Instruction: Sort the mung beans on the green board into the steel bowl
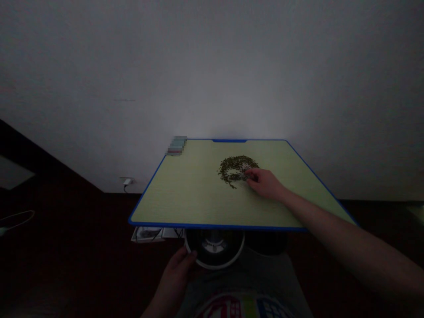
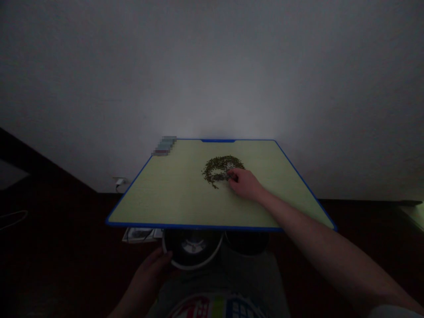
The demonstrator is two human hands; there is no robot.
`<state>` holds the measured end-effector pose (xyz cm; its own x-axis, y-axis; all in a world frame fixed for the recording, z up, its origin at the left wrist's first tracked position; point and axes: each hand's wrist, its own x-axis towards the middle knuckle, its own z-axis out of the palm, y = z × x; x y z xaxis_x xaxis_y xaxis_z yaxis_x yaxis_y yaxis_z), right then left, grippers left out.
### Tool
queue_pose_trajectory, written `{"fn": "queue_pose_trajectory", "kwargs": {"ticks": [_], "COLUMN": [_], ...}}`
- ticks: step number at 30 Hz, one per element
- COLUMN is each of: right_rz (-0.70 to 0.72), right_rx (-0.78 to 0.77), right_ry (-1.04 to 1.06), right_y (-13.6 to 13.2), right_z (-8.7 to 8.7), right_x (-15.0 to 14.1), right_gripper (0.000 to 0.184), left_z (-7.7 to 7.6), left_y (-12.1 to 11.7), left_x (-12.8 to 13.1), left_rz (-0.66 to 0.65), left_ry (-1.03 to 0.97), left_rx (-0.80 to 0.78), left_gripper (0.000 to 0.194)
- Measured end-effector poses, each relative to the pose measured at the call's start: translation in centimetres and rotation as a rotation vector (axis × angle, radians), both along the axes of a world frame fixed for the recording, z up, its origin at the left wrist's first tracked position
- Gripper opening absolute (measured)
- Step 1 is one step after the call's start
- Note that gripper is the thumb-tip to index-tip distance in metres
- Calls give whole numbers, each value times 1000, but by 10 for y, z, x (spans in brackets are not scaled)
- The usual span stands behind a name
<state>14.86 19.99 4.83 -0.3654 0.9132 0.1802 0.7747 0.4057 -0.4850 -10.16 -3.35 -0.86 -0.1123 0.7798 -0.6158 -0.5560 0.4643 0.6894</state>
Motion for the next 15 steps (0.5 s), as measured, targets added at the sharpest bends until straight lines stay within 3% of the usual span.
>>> {"fn": "queue_pose_trajectory", "kwargs": {"ticks": [15], "right_rz": [71], "right_rx": [-28], "right_ry": [15], "right_y": [6], "right_z": [-5], "right_x": [2], "right_gripper": [31], "left_z": [-3], "left_y": [0], "left_x": [-1], "left_rz": [2], "left_ry": [30], "left_rx": [4], "left_gripper": [22]}}
